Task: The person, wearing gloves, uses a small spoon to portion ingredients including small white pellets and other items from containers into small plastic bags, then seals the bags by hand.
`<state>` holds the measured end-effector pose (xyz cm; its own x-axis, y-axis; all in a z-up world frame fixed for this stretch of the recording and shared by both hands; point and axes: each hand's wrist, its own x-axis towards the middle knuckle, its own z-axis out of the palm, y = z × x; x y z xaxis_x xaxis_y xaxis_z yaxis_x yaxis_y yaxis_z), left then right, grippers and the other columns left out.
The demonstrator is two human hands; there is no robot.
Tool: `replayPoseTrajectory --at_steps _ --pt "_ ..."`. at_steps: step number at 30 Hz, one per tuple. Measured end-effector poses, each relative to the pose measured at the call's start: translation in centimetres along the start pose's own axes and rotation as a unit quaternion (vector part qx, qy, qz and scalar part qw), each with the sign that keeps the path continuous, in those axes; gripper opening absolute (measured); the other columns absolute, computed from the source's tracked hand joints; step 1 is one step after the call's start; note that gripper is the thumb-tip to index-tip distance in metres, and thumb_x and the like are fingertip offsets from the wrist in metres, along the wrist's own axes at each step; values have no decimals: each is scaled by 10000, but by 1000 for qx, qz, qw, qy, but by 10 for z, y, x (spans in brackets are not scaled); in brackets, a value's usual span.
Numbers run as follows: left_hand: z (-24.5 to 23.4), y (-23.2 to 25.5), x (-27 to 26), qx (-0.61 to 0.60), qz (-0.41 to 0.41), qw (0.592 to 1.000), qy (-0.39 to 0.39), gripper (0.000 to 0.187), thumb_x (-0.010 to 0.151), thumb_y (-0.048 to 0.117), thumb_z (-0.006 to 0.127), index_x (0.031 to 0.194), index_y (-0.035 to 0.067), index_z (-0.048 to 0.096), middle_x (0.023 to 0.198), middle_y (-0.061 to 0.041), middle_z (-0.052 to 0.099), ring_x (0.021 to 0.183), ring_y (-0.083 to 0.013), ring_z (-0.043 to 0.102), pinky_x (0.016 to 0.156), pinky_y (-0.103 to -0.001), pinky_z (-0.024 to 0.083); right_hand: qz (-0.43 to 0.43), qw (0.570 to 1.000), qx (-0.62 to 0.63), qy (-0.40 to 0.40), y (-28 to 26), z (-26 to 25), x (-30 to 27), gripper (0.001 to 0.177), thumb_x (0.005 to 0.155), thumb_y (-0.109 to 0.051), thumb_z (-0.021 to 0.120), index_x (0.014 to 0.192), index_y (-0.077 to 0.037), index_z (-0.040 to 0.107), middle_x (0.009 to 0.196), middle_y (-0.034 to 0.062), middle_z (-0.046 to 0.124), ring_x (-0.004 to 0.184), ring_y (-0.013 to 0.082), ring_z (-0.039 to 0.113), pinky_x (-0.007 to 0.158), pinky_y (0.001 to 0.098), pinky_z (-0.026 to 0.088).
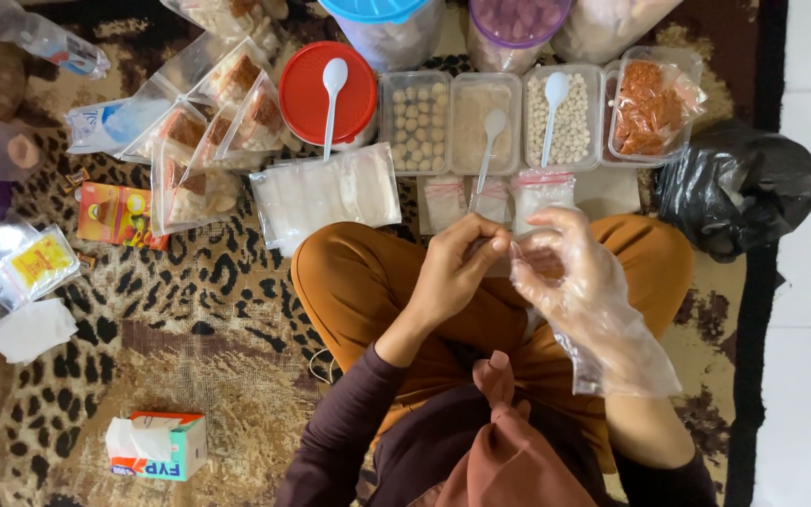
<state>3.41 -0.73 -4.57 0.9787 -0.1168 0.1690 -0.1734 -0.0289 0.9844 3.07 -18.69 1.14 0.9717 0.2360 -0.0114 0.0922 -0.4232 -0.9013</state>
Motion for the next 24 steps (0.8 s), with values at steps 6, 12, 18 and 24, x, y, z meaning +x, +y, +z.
replayPoseTrajectory --at_steps 6,12,18,24 --pt "-27 -10 29 258 162 951 -51 457 950 460 669 1298 166 625 1174 -57 615 1036 -255 585 947 -380 427 155 987 -15 -30 16 12 29 451 894 -211 722 1299 -243 526 929 15 779 724 205 727 766 338 602" --pt "-37 -51 59 393 300 867 -58 615 723 561 771 1152 132 672 1204 -58 598 1201 -283 544 1104 -533 362 212 973 92 -3 64 36 60 427 900 -161 733 1262 -163 506 913 61 754 722 166 674 573 266 606" --pt "-46 -80 87 395 308 864 -52 532 816 545 742 1118 113 676 1171 -69 599 1142 -280 579 1071 -518 398 240 962 127 25 73 48 101 417 911 -160 728 1258 -163 496 891 59 708 747 161 662 591 290 606" --pt "-51 -111 92 359 266 892 -62 548 787 424 836 1201 109 663 1124 -54 608 1040 -250 602 951 -413 459 207 967 147 8 84 57 117 463 862 -72 664 1286 -177 510 880 65 704 777 164 657 579 264 590"
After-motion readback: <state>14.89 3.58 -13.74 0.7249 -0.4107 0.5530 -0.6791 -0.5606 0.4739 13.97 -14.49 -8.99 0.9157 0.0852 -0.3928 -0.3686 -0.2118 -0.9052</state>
